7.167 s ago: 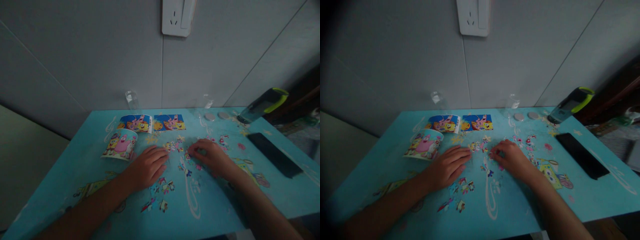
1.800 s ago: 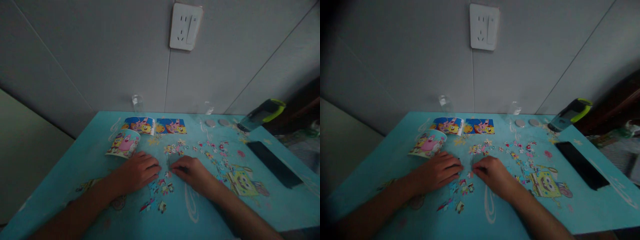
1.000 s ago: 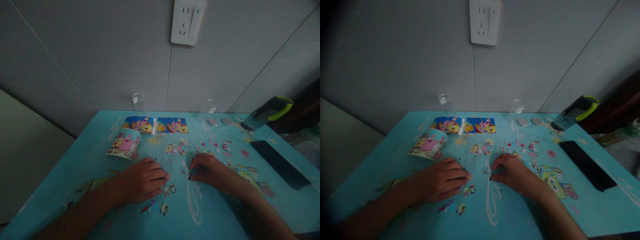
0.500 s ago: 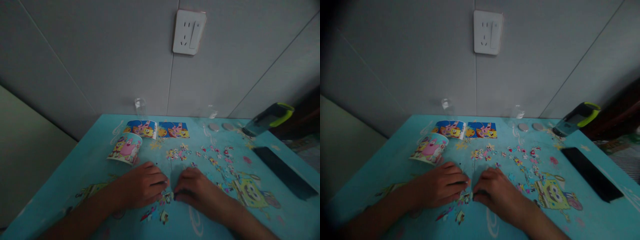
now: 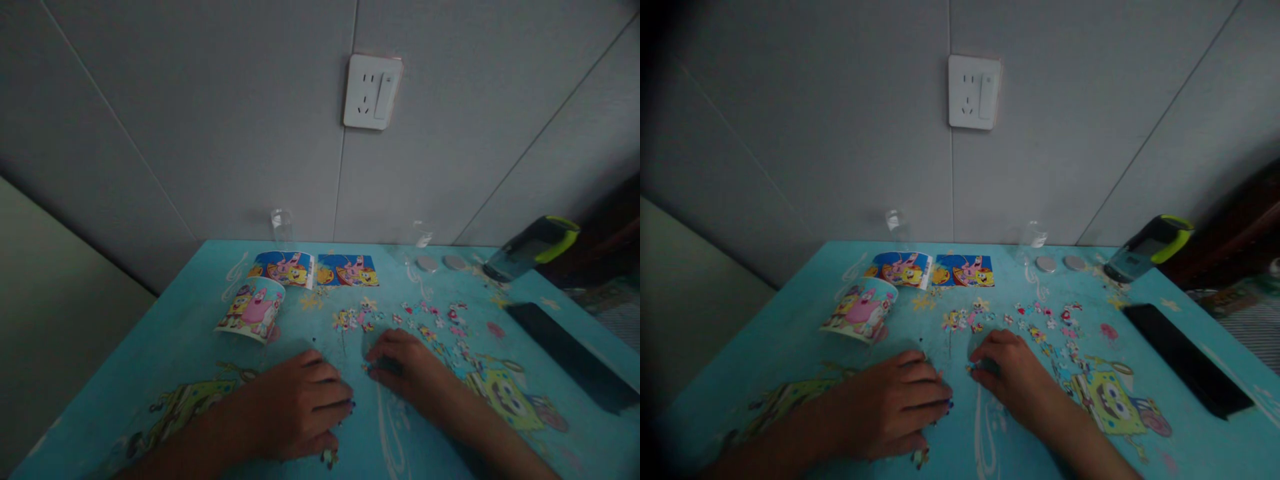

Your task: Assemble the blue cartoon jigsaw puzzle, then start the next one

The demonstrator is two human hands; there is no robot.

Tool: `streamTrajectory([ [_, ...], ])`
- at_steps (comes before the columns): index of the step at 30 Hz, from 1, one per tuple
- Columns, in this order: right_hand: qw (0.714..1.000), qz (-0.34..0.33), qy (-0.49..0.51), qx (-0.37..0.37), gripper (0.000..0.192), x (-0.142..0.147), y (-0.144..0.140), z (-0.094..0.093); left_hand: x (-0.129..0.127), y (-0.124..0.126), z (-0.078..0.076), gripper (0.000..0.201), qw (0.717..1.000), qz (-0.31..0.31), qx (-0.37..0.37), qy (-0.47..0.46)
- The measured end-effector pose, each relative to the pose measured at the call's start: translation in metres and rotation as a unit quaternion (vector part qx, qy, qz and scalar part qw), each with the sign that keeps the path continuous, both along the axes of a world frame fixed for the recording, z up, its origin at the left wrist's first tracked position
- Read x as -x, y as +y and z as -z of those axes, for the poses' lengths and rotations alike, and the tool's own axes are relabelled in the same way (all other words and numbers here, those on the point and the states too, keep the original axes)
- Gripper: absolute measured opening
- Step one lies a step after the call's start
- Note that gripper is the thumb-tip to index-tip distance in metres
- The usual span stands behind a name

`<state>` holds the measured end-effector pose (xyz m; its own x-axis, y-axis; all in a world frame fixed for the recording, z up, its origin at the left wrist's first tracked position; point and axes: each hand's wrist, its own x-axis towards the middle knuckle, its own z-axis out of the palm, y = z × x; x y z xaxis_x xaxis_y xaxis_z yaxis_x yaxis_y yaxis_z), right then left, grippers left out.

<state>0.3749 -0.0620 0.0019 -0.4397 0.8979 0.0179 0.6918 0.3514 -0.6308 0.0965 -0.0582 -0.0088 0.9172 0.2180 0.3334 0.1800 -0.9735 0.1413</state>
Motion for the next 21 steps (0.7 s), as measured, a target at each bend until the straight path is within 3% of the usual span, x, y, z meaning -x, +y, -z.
streamTrajectory([
  [8,1.0,0.005,0.001,-0.011,0.014,-0.001,0.002,0.003,0.004,0.002,-0.004,0.03,1.0,-0.002,-0.001,-0.001],
  [21,0.981,0.066,-0.087,-0.161,0.024,0.007,0.019,0.002,0.006,0.004,-0.007,0.025,1.0,0.0,-0.007,0.005],
])
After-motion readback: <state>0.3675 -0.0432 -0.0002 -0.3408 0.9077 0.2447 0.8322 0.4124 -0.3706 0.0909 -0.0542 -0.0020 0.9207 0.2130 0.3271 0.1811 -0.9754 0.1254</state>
